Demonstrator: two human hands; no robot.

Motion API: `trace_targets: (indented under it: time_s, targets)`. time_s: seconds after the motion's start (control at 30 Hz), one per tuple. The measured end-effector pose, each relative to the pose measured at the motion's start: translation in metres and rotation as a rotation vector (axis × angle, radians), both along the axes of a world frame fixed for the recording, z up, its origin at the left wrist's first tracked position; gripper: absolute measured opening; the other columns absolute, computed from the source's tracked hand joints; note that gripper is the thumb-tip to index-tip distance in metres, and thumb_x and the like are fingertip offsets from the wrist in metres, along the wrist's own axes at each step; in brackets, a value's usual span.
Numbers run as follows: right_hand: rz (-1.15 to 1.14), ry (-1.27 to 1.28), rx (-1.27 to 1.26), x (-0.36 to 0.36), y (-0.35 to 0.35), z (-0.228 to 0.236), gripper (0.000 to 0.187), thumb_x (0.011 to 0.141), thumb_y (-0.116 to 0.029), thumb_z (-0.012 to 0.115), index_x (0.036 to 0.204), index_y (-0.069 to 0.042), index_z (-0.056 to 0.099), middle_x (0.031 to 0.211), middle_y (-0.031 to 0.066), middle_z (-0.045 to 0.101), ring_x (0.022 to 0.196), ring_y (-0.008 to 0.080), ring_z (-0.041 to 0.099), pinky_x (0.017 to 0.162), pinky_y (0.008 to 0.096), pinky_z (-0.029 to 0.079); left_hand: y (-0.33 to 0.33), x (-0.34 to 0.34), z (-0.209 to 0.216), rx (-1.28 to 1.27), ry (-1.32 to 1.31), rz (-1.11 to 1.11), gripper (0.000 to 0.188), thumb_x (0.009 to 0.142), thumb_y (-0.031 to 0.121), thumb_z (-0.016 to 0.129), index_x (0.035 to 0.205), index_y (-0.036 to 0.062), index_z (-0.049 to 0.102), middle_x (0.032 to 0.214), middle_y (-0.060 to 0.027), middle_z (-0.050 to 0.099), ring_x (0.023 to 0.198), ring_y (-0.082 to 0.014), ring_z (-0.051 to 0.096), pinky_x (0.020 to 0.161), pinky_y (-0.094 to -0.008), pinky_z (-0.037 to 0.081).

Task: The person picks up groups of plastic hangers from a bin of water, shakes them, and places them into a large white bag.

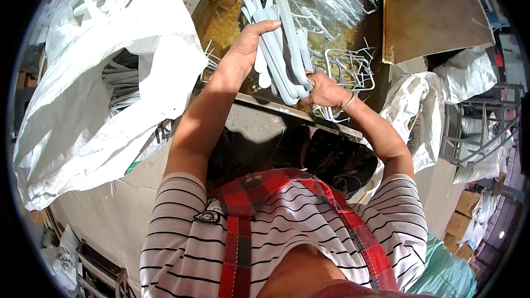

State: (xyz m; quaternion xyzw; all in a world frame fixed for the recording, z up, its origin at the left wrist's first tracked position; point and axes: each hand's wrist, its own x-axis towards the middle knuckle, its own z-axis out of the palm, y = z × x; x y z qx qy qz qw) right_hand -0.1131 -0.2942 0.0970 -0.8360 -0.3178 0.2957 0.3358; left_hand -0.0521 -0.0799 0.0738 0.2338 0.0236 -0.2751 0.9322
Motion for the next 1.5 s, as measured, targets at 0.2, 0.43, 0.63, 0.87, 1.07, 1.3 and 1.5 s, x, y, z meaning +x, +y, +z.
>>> trace_targets:
  time_s: [0.2,0.43,0.63,0.87,1.07,1.3,1.5]
  targets:
    - [-0.161,0.199,0.467,0.017,-0.017,0.011,0.054,0.078,-0.031,0.063,0.119,-0.001,0.046,0.119,0.014,0.051,0.12,0.0229,0.04,0.097,0.0322,0.036,0.003,0.004,0.002,0.154,-0.063,0.156,0.026,0.074,0.009,0.061,0.096,-0.0037,0.057,0.085,-0.0126,0.062,0.075,-0.0216,0.062,0.072,-0.0338,0.052]
    - [-0.282,-0.338,0.15,0.016,0.034,0.028,0.059,0.091,-0.026,0.041,0.131,0.012,0.019,0.135,0.0292,0.027,0.126,0.0358,0.029,0.104,0.0341,0.024,-0.01,-0.005,0.015,0.032,0.096,0.095,0.03,0.076,0.012,0.062,0.099,-0.0055,0.056,0.09,-0.0149,0.062,0.077,-0.0215,0.063,0.07,-0.033,0.053]
    - [-0.431,-0.011,0.223,0.027,0.023,0.032,0.062,0.088,-0.032,0.049,0.129,0.009,0.028,0.127,0.0276,0.04,0.113,0.0349,0.047,0.096,0.0361,0.038,-0.006,0.001,0.001,0.352,-0.036,0.077,0.032,0.076,0.012,0.062,0.102,-0.004,0.054,0.086,-0.014,0.061,0.073,-0.0222,0.063,0.064,-0.0322,0.054]
    - [-0.674,0.974,0.77,0.05,-0.012,-0.056,0.054,0.076,-0.034,0.065,0.111,0.005,0.051,0.108,0.0171,0.056,0.095,0.0238,0.057,0.085,0.0352,0.046,-0.013,-0.027,0.027,-0.198,-0.162,-0.009,0.039,0.081,0.022,0.052,0.111,-0.0018,0.045,0.084,-0.0087,0.052,0.065,-0.0174,0.05,0.058,-0.028,0.043]
    - [-0.448,1.028,0.825,0.055,0.005,-0.052,0.041,0.082,-0.026,0.058,0.106,0.008,0.055,0.097,0.015,0.061,0.088,0.0224,0.06,0.083,0.0341,0.046,0.005,-0.018,0.015,-0.561,-0.415,-0.129,0.046,0.079,0.028,0.054,0.114,-0.0003,0.044,0.079,-0.0087,0.05,0.061,-0.0162,0.05,0.053,-0.0288,0.041]
    - [-0.387,1.059,1.031,0.041,0.032,-0.015,0.049,0.08,-0.026,0.057,0.112,0.009,0.049,0.104,0.021,0.058,0.091,0.0284,0.06,0.081,0.0373,0.049,0.008,-0.016,0.019,-0.799,-0.533,-0.16,0.049,0.081,0.03,0.052,0.12,0.0014,0.04,0.083,-0.01,0.052,0.064,-0.0171,0.053,0.055,-0.0292,0.042]
    - [-0.507,0.884,1.0,0.029,0.033,0.005,0.044,0.081,-0.021,0.052,0.108,0.013,0.05,0.106,0.0222,0.057,0.093,0.0273,0.06,0.081,0.0366,0.05,0.011,-0.022,0.03,-0.73,-0.533,-0.163,0.048,0.08,0.023,0.055,0.12,0.002,0.04,0.078,-0.0072,0.05,0.059,-0.0155,0.052,0.052,-0.0259,0.043]
